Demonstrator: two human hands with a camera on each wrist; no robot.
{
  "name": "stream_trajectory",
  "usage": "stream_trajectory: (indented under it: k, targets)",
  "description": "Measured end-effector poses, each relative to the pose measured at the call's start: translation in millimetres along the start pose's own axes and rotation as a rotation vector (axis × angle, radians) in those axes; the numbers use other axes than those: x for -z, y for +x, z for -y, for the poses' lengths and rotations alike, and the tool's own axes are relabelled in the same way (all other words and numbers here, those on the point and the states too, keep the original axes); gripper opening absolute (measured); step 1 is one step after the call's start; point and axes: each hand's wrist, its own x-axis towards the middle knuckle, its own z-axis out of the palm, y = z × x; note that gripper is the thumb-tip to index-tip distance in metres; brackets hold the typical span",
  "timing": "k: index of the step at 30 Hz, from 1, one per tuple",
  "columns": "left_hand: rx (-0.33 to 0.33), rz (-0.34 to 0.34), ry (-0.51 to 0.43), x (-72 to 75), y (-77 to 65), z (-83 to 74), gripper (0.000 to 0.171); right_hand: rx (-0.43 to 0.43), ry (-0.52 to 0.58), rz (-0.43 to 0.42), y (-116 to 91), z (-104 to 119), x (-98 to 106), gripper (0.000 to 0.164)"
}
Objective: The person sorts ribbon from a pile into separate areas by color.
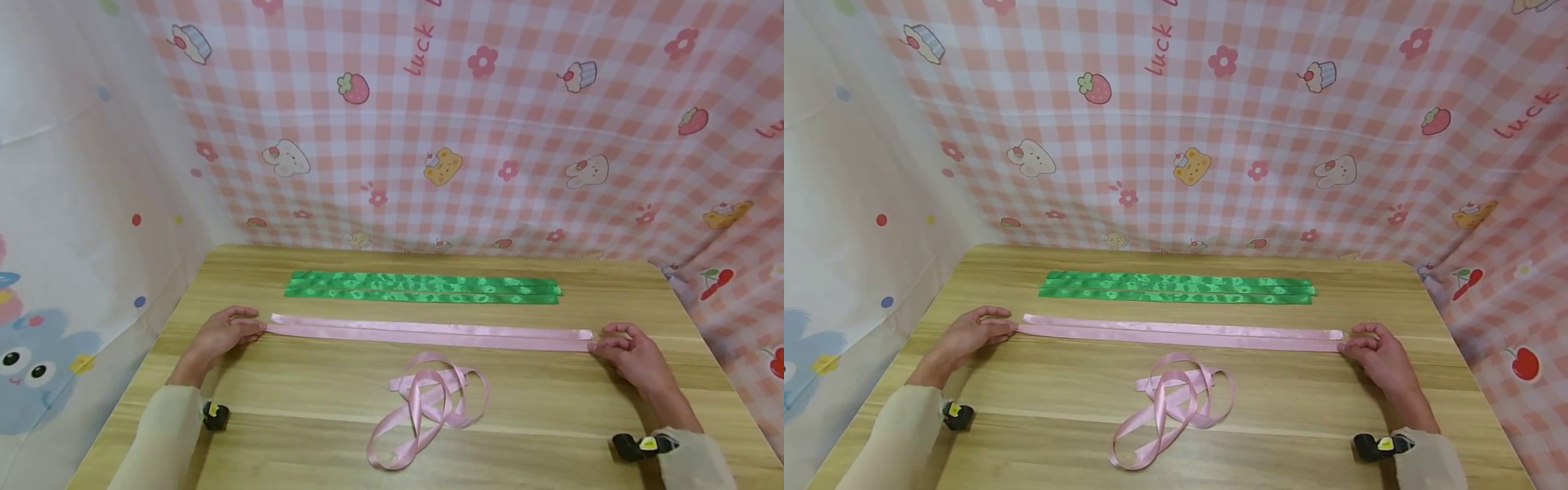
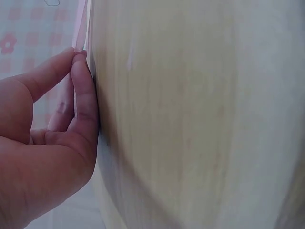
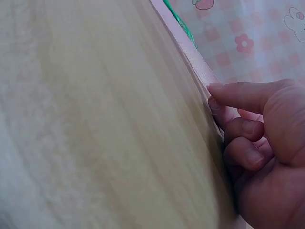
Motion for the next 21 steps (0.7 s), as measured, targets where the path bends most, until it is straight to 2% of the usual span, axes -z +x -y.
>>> stream_trajectory:
  k: [6,14,21]
  targets:
    - [-0.006,0.001,0.002,0.0,2.1,2.8,0.054,0.029,-0.005,-0.010,0.7,-2.0,-0.2,0.032]
    - [-0.010,-0.003,-0.019,1.0,0.6,4.9,0.054,0.007,-0.032,-0.010,0.6,-0.2,-0.2,0.037]
    - [-0.019,0.014,-0.020,0.9,0.7,4.1,0.057,0.024,0.017,-0.017,0.7,-1.6,0.6,0.028]
